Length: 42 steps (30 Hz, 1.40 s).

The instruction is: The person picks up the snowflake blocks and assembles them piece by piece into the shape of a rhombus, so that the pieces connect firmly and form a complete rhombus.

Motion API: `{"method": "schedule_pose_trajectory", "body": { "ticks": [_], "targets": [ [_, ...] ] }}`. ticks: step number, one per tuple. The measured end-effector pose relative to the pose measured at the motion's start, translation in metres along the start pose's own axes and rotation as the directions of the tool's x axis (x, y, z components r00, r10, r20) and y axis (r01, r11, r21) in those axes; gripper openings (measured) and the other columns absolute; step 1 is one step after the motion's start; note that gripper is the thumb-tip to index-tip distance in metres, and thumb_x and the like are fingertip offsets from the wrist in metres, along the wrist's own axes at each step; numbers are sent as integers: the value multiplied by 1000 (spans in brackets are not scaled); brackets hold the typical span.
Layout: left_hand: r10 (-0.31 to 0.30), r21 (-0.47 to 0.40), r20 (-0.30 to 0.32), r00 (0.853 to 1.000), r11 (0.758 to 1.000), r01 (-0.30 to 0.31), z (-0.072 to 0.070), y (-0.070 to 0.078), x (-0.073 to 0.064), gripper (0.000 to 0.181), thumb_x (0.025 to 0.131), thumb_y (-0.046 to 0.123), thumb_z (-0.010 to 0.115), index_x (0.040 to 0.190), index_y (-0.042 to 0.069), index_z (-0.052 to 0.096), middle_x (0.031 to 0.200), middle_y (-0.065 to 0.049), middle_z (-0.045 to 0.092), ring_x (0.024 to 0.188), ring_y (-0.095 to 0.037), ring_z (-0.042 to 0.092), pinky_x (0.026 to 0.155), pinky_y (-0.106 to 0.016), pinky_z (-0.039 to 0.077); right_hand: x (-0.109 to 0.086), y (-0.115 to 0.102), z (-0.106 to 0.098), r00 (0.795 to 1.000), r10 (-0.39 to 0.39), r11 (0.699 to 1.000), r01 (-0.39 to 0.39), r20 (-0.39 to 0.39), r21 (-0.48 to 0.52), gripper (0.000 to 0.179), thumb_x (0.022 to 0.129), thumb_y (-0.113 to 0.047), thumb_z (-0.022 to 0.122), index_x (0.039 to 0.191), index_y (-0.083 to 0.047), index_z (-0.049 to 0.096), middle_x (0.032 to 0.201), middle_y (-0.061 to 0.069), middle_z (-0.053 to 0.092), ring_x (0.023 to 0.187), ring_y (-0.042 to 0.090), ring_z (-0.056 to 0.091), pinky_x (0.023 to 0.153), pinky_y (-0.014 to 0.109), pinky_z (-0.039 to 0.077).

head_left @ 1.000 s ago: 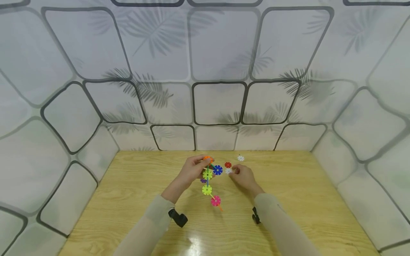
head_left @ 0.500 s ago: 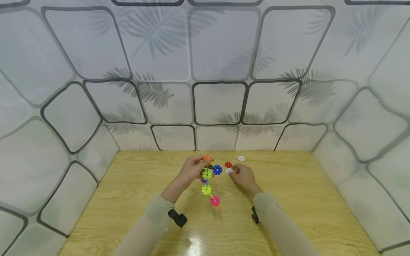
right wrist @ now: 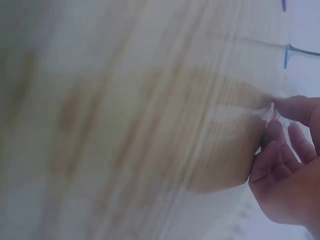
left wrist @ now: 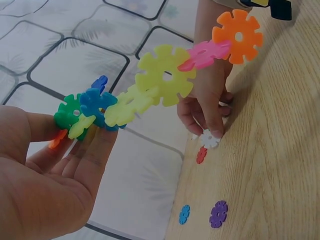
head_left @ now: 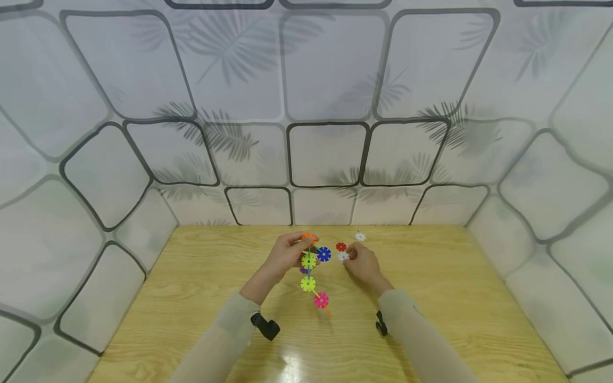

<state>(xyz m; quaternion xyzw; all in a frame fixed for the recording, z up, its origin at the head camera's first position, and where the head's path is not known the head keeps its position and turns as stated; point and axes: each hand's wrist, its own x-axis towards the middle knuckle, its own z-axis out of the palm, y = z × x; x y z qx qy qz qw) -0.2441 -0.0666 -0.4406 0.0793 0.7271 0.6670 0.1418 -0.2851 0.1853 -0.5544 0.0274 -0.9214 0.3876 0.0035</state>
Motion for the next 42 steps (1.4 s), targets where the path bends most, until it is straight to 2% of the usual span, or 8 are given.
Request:
{"method": "schedule_pose_trajectory", "body": {
  "ticks": [6, 13, 20, 26, 28, 32, 36, 42],
  "targets": [
    [-21, -23, -16, 1000, 1000, 20, -1, -1, 0, 32, 110, 26, 58, 133, 8, 72, 102, -8, 74, 76, -17, 77, 79, -46, 67, -7, -9, -1, 999, -39, 996, 42, -33, 80, 19, 93, -2, 74, 110, -1, 67, 96, 13, 70, 85, 24, 67, 78, 40, 60],
    [-25, -51, -44, 999, 998, 22, -5, -1, 0, 34, 111, 27, 56, 131, 5, 72, 99, -8, 76, 73, -14, 76, 68, -32, 66, -14, -23, -7, 990, -116, 985, 125, -83, 119, 20, 95, -3, 70, 114, 1, 73, 97, 13, 72, 83, 21, 65, 72, 31, 55],
    [-25, -59, -59, 998, 998, 22, -7, -2, 0, 33, 111, 26, 56, 131, 5, 72, 99, -9, 76, 75, -17, 77, 79, -45, 68, -25, -43, -17, 972, -194, 971, 209, -131, 117, 14, 97, -9, 72, 108, -1, 75, 96, 11, 74, 77, 15, 62, 64, 23, 52],
    [-19, -71, -71, 997, 997, 14, -9, -2, -2, 33, 111, 24, 54, 130, 3, 71, 98, -10, 76, 78, -20, 79, 72, -35, 68, -37, -57, -26, 953, -256, 949, 280, -164, 143, 11, 97, -9, 73, 106, -4, 76, 93, 10, 73, 68, 10, 59, 54, 22, 50],
    [-14, -77, -72, 997, 997, 8, -9, -2, -2, 33, 111, 23, 54, 129, 1, 71, 97, -10, 76, 79, -22, 79, 73, -37, 68, -40, -61, -29, 947, -274, 942, 300, -170, 152, 10, 96, -8, 73, 106, -4, 75, 92, 9, 73, 67, 8, 60, 53, 22, 51],
    [-20, -100, -73, 997, 995, 13, -9, -2, -1, 32, 111, 24, 55, 127, 2, 72, 95, -7, 75, 79, -22, 80, 75, -38, 68, -47, -69, -33, 924, -330, 919, 361, -194, 156, 8, 95, -6, 74, 103, -5, 75, 89, 7, 73, 67, 6, 60, 56, 22, 53],
    [-27, -122, -79, 997, 992, 18, -9, -1, 0, 32, 110, 25, 57, 126, 2, 72, 92, -5, 75, 75, -16, 78, 70, -32, 67, -53, -76, -36, 885, -405, 889, 440, -228, 126, 7, 93, -4, 75, 100, -6, 75, 86, 3, 72, 66, 4, 59, 59, 22, 53],
    [-27, -129, -90, 996, 992, 15, -9, 0, -1, 31, 110, 25, 58, 126, 3, 73, 90, -5, 74, 74, -17, 78, 80, -46, 68, -61, -84, -38, 846, -472, 858, 506, -248, 92, 9, 92, -2, 75, 97, -9, 74, 82, -1, 69, 65, 3, 56, 59, 22, 50]
  ]
}}
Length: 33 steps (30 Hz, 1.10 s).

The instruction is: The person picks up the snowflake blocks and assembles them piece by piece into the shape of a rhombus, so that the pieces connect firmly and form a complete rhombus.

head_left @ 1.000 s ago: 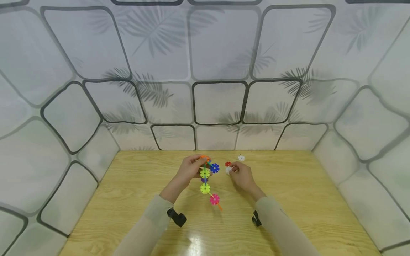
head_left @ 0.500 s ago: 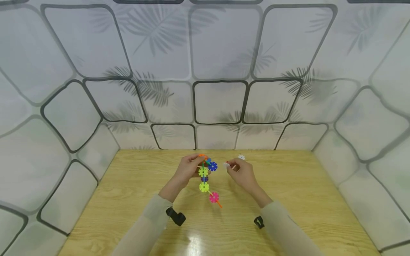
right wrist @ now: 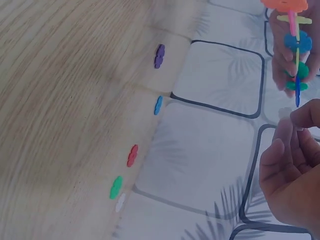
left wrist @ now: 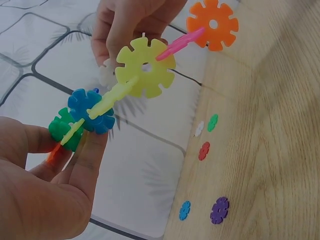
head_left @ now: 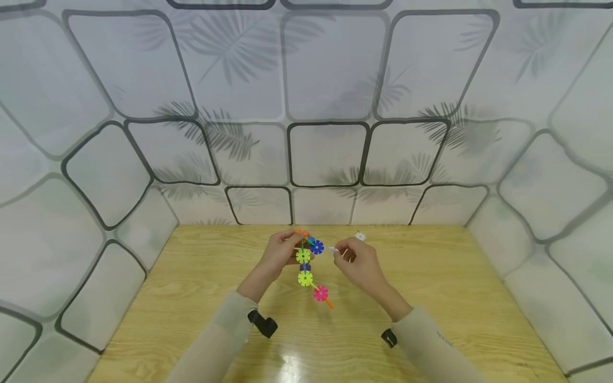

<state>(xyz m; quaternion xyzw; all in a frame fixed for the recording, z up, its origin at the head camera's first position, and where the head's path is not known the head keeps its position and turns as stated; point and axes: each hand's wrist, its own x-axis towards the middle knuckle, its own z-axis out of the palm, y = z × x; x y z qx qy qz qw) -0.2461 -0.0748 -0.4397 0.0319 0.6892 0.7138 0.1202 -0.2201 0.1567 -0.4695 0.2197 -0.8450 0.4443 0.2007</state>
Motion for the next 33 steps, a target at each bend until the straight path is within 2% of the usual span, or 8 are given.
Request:
{"method": "schedule_pose_trajectory", "body": {
  "ticks": [5, 11, 20, 33],
  "targets": [
    [1, -7, -6, 1000, 1000, -1, 0, 0, 0, 32, 110, 25, 58, 127, 2, 73, 89, -5, 74, 74, -17, 78, 81, -47, 68, -1, -5, 0, 999, -36, 999, 36, 0, 3, 10, 91, -1, 74, 97, -9, 74, 81, -1, 68, 65, 4, 55, 58, 21, 49],
    [-7, -18, -15, 1000, 1000, 7, 1, 0, 1, 31, 110, 24, 58, 128, 3, 73, 87, -5, 74, 73, -17, 78, 84, -51, 67, -2, -9, -1, 999, -38, 999, 38, 8, 1, 13, 91, 0, 75, 97, -10, 74, 81, -2, 67, 65, 4, 55, 56, 21, 47],
    [-1, -27, -21, 1000, 1000, 1, 3, 0, 1, 32, 110, 24, 58, 129, 2, 72, 89, -7, 75, 73, -18, 78, 68, -32, 68, 0, -11, 0, 998, -67, 998, 67, -3, -5, 11, 90, 0, 76, 95, -9, 74, 82, 0, 68, 65, 4, 55, 56, 20, 47],
    [2, -19, -6, 1000, 1000, -2, 7, 3, -1, 32, 110, 24, 57, 129, 2, 72, 91, -8, 76, 78, -19, 80, 73, -35, 68, 1, -10, 3, 991, -125, 992, 124, -39, -26, 11, 90, 1, 76, 94, -9, 74, 81, 0, 67, 64, 2, 54, 55, 20, 48]
  ]
}}
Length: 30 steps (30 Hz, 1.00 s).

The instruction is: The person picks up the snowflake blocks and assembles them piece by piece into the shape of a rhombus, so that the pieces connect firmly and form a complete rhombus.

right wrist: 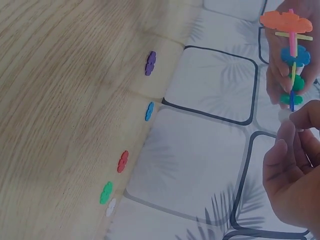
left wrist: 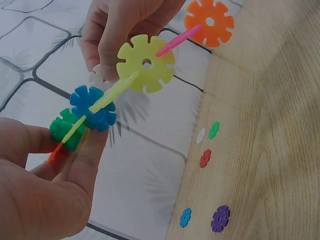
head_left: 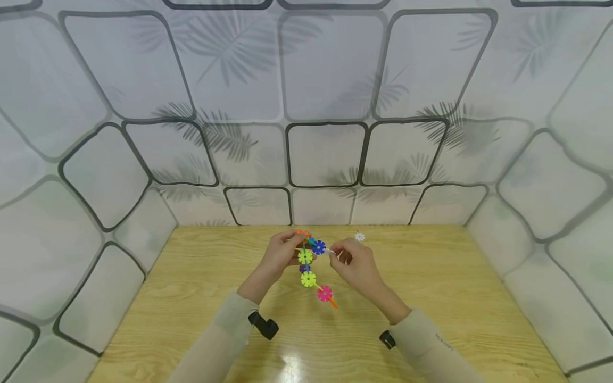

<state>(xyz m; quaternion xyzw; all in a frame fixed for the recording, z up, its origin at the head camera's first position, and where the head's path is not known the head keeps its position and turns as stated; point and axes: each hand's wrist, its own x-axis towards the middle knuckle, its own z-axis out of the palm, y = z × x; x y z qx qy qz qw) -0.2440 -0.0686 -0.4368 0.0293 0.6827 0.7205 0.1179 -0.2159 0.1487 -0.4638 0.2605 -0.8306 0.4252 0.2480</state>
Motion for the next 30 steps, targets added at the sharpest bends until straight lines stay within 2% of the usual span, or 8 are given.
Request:
{"method": "schedule_pose_trajectory", "body": {
  "ticks": [4, 10, 17, 23, 30],
  "targets": [
    [-4, 13, 44, 999, 1000, 3, -1, 0, 1, 34, 111, 25, 54, 127, 1, 73, 91, -7, 79, 80, -19, 80, 72, -34, 68, -1, -1, 0, 1000, -6, 1000, 6, -9, 4, 11, 89, 2, 76, 94, -8, 73, 79, 0, 65, 64, 2, 53, 55, 20, 49],
    [-40, -6, 119, 992, 999, 41, -1, 2, 1, 37, 110, 25, 49, 123, -2, 72, 92, -8, 80, 79, -20, 80, 69, -31, 67, -1, -1, 0, 1000, -19, 1000, 19, 4, 13, 13, 90, 4, 76, 95, -7, 73, 81, 0, 63, 69, 3, 54, 57, 18, 50],
    [-91, 24, 190, 978, 996, 88, -1, 5, -3, 38, 110, 25, 52, 123, -6, 69, 87, -4, 78, 77, -15, 78, 69, -27, 66, 1, -4, -1, 997, -80, 997, 80, 2, -1, 14, 91, 4, 77, 95, -8, 74, 82, 0, 65, 67, 5, 52, 54, 19, 47],
    [-90, 7, 230, 969, 996, 91, 0, 3, -2, 36, 111, 22, 50, 117, -9, 67, 82, -3, 76, 76, -14, 78, 71, -28, 66, 3, -5, -2, 996, -88, 996, 89, 20, -23, 13, 92, 3, 77, 96, -8, 75, 85, 1, 67, 68, 5, 54, 55, 20, 48],
    [-66, -23, 265, 962, 997, 75, 1, 4, -5, 28, 112, 22, 52, 109, -2, 67, 86, -6, 74, 77, -14, 78, 70, -27, 65, 4, -4, -4, 996, -85, 996, 86, 38, -24, 12, 93, 2, 77, 98, -9, 74, 86, 0, 68, 68, 4, 53, 55, 20, 48]
  ]
}}
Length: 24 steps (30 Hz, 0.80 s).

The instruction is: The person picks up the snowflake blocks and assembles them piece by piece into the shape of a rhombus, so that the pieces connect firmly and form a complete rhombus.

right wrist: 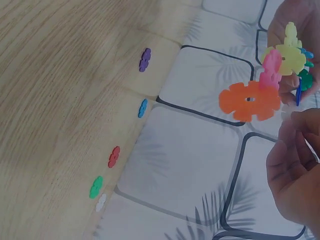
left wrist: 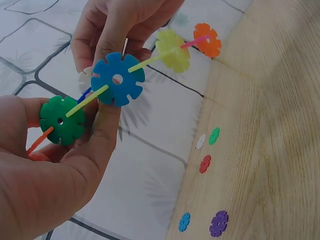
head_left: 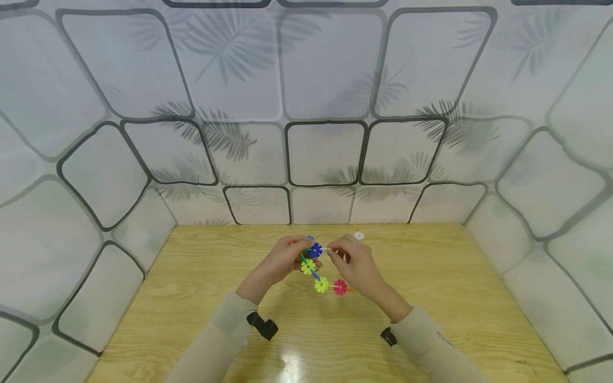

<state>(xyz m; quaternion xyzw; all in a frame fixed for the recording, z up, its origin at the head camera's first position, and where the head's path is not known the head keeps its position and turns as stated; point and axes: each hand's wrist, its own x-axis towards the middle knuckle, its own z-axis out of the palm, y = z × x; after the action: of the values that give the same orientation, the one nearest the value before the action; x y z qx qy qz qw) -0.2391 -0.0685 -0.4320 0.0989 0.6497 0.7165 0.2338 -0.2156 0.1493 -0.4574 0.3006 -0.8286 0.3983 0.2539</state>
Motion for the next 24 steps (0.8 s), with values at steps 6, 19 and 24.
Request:
{"method": "schedule_pose_trajectory", "body": {
  "ticks": [6, 19, 24],
  "targets": [
    [27, 2, 23, 999, 1000, -27, 3, -2, -2, 20, 113, 17, 49, 102, 5, 61, 93, -7, 69, 78, -15, 77, 70, -27, 65, 0, 1, 0, 1000, -14, 1000, 14, 10, 6, 13, 92, 3, 78, 96, -9, 75, 83, -1, 66, 67, 4, 48, 55, 20, 45],
    [12, 66, 72, 997, 998, -17, -2, -11, 1, 28, 111, 19, 56, 125, -2, 66, 108, -5, 74, 94, -20, 79, 81, -32, 66, 1, 2, -2, 999, -7, 1000, 6, 36, 19, 14, 92, 2, 79, 98, -10, 77, 87, 1, 70, 66, 4, 52, 55, 20, 48],
    [-16, 83, 37, 999, 996, 13, 1, -12, 1, 31, 110, 20, 58, 128, -3, 68, 109, -6, 75, 94, -20, 79, 83, -33, 67, -1, 5, 2, 997, 17, 1000, -17, 73, 3, 12, 93, 0, 78, 100, -11, 77, 89, 1, 72, 71, 7, 58, 58, 20, 51]
  ]
}}
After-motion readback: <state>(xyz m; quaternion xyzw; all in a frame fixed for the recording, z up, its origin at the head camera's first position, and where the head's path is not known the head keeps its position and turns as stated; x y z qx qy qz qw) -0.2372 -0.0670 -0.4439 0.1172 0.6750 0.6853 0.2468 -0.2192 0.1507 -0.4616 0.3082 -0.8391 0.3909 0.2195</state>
